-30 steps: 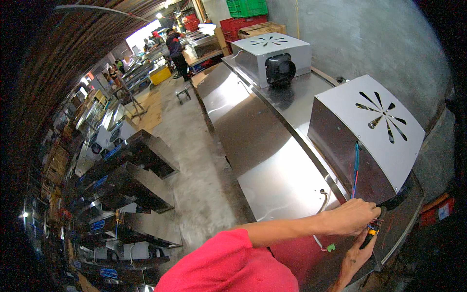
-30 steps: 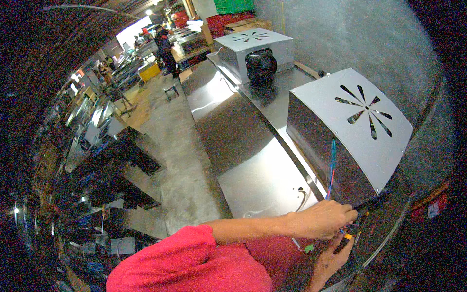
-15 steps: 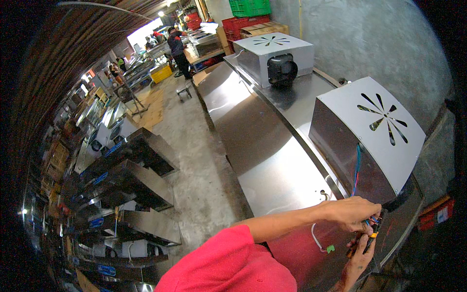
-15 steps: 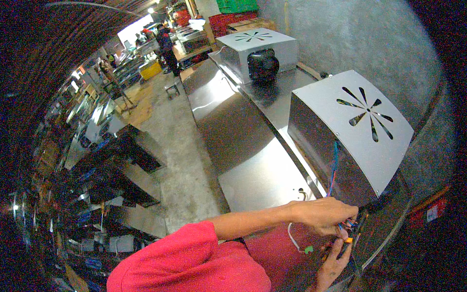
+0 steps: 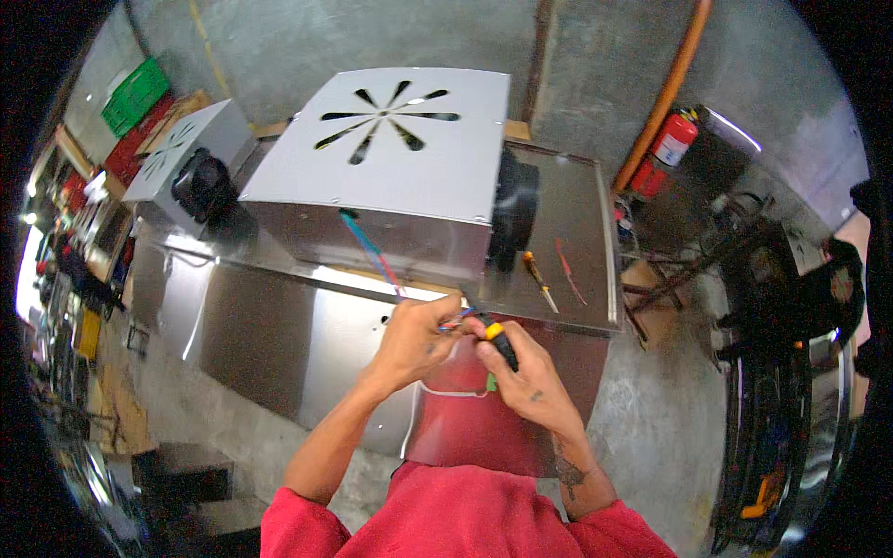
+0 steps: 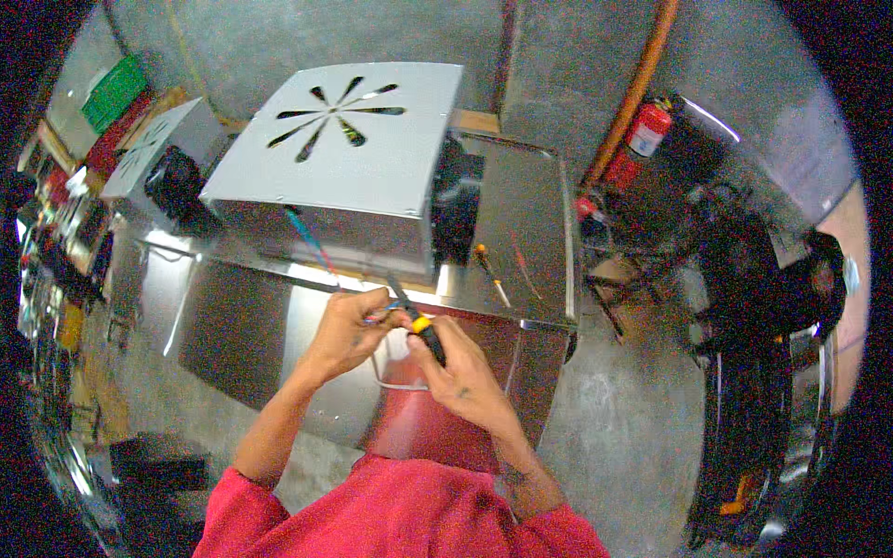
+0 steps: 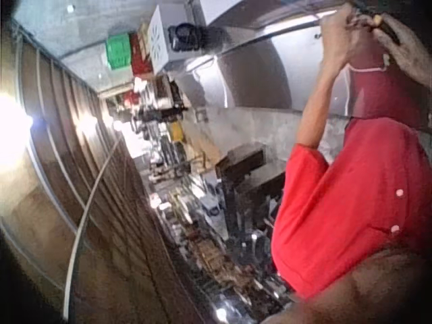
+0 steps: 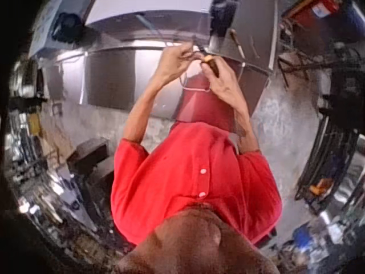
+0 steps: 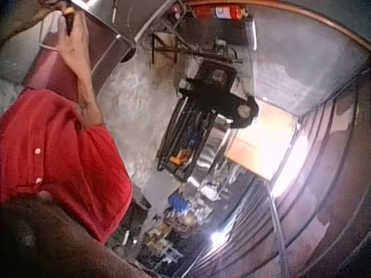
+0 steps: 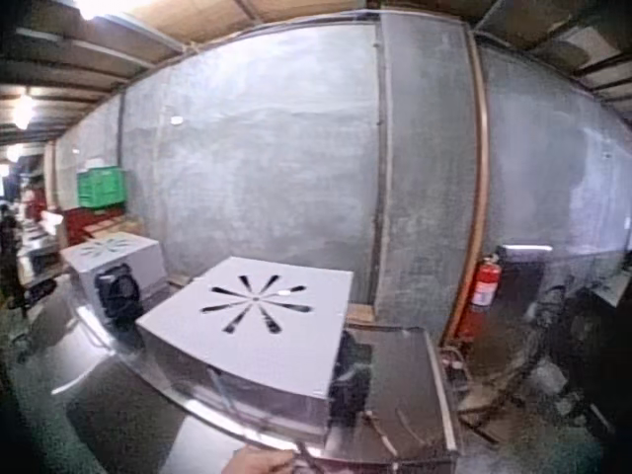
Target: The person strips insulation from several colored wires using wire strippers, then inserts the exposed ends into a green terminal block and tightens the screws with a screwdriver. The person repeats this process for multiple wires, securing each connection.
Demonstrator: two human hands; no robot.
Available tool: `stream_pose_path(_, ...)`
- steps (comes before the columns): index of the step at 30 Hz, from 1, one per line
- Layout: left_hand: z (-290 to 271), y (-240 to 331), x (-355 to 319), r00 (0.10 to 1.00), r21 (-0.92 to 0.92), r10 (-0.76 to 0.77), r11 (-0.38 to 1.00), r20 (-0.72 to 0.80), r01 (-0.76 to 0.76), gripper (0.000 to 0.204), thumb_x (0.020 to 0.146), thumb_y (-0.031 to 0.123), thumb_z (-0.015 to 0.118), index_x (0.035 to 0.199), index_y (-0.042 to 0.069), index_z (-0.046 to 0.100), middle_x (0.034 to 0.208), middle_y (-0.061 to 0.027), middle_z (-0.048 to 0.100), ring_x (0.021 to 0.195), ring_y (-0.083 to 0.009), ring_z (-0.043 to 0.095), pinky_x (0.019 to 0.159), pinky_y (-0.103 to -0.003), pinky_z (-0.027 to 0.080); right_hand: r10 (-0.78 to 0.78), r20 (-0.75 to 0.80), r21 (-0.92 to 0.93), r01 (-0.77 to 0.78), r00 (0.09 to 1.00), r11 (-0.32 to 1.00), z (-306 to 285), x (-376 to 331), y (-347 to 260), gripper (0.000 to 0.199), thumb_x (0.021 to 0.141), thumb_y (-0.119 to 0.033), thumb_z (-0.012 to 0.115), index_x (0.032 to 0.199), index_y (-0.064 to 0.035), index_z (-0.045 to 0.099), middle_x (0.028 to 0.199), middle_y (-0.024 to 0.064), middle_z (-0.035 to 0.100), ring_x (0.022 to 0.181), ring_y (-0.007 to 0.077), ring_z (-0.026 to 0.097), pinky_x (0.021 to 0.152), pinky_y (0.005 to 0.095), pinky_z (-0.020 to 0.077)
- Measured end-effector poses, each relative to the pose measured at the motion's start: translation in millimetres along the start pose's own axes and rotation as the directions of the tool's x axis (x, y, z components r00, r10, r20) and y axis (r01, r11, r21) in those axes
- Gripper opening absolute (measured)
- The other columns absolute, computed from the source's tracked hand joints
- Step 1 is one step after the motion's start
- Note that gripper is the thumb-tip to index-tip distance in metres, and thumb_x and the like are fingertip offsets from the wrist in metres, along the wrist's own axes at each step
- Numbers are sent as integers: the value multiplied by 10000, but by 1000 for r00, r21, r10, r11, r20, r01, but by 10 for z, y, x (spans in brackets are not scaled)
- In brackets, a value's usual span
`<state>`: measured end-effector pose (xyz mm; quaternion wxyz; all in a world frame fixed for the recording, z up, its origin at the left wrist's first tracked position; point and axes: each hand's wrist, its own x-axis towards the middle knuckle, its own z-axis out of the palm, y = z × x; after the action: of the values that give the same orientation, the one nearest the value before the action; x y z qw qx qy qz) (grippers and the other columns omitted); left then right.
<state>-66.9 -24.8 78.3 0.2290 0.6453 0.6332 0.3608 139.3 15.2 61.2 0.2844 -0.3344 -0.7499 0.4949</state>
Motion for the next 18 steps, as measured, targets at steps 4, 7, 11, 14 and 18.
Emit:
stream_pose_path(4, 86, -18, -9, 998, -25, -11, 1000, -57, 10, 326, 983, 140, 764, 760, 11, 565, 731, -125, 736, 571, -194, 621, 556, -348, 463, 9, -35, 42, -7, 999, 999, 47, -22, 91, 338, 1083, -284, 622, 1263, 2, 615, 1060, 215, 663, 997, 390, 689, 893, 465, 523)
stream_pose_path(7, 169, -45, -53, 989, 35, -59, 997, -134, 64, 421, 1001, 155, 758, 698, 20, 500, 594, -100, 564, 536, -146, 419, 512, -342, 370, 87, -88, 243, -63, 992, 968, 250, -58, 249, 341, 1115, -276, 582, 1284, 19, 599, 1082, 179, 696, 1029, 296, 728, 893, 414, 567)
stream_pose_path(11, 198, 81, 40, 972, -103, -158, 985, -177, 141, 507, 1018, 274, 769, 682, 15, 494, 561, -59, 395, 595, -121, 305, 499, -358, 328, 185, -173, 484, -80, 967, 871, 423, -60, 171, 372, 1143, -305, 540, 1288, 35, 584, 1070, 128, 728, 971, 179, 731, 850, 322, 598)
stream_pose_path(14, 165, 37, 94, 957, -52, -267, 964, -114, 262, 552, 994, 374, 793, 683, 9, 520, 552, -61, 399, 589, -128, 332, 509, -363, 334, 204, -259, 462, -64, 944, 885, 394, -32, 209, 375, 1134, -328, 560, 1258, 22, 613, 1004, 93, 732, 884, 155, 720, 800, 309, 591)
stream_pose_path(18, 103, 112, 120, 949, -24, -304, 953, -83, 303, 580, 949, 445, 832, 699, 37, 505, 602, -33, 430, 620, -118, 392, 543, -345, 351, 62, -497, -102, -129, 865, 986, -68, 243, 806, 344, 1110, -337, 596, 1058, -2, 654, 902, 112, 736, 739, 180, 682, 701, 343, 554)
